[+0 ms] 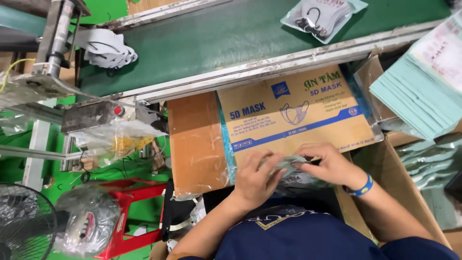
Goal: Placing stacks of 5D face masks into plastic bags and sealing them at a production workstation.
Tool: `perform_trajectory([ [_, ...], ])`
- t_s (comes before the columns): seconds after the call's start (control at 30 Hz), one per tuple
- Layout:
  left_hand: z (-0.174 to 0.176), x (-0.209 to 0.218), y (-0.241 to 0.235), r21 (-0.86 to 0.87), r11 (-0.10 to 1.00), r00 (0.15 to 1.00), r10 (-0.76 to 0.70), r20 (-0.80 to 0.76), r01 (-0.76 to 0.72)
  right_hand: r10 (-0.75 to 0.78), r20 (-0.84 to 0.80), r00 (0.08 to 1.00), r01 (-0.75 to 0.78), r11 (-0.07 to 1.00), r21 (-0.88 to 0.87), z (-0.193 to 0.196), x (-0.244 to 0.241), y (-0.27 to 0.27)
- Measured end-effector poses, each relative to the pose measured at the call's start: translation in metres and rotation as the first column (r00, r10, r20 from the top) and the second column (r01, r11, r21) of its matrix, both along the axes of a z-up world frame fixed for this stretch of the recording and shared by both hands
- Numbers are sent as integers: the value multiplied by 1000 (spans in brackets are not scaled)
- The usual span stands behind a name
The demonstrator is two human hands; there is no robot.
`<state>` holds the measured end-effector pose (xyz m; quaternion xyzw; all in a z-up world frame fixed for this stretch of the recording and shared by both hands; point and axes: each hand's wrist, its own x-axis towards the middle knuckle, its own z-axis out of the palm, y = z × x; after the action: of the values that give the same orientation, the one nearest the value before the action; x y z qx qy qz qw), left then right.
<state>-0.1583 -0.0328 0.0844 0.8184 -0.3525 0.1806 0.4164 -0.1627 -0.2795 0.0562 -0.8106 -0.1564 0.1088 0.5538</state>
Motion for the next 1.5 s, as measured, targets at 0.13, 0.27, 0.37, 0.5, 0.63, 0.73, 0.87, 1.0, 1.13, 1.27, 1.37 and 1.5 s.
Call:
perform_trajectory([
  [0.13, -5, 7, 4, -2, 1000, 999, -14, -31, 14, 29, 204, 979, -29, 1000, -2, 2, -2, 13],
  [0.27, -37, 11, 11, 140, 979, 969, -117, -219, 150, 50, 320, 946, -31, 998, -63, 1, -4, 18],
  [0.37, 2, 10, 15, 90, 982, 967, -141, -213, 163, 10, 333, 943, -4, 1000, -20, 3, -10, 10],
  [0.5, 27, 16, 18, 37, 977, 951, -197, -240, 212, 5, 335, 942, -25, 998, 56, 20, -14, 7],
  [0.63, -1, 17, 12, 166, 948, 949, -233, -214, 271, -34, 395, 918, 41, 999, -11, 3, -18, 6],
  [0.73, 2, 18, 12, 84, 964, 960, -239, -144, 252, -133, 437, 889, 128, 991, 43, 2, -27, -7],
  [0.87, -4, 41, 16, 134, 870, 828, -388, -405, 474, -255, 375, 891, 255, 965, 51, -8, -35, -25],
  [1.0, -68, 132, 5, -28, 922, 853, -369, -369, 386, -589, 457, 667, 607, 785, 127, 36, -44, -45],
  [1.13, -16, 222, -16, -111, 985, 909, -166, -383, 134, -813, 449, 372, 799, 526, 291, 27, -30, -177],
  [1.27, -8, 219, -70, -34, 999, 992, 30, -125, -35, -859, 441, 258, 966, 214, -148, -47, -16, -318],
  [1.37, -46, 201, -122, 61, 990, 987, -123, -107, 130, -868, 343, 359, 838, 139, -527, -73, -1, -337],
  [1.5, -41, 169, -184, 92, 933, 899, -304, -315, 348, -849, 362, 384, 844, 164, -510, -68, 10, -302],
])
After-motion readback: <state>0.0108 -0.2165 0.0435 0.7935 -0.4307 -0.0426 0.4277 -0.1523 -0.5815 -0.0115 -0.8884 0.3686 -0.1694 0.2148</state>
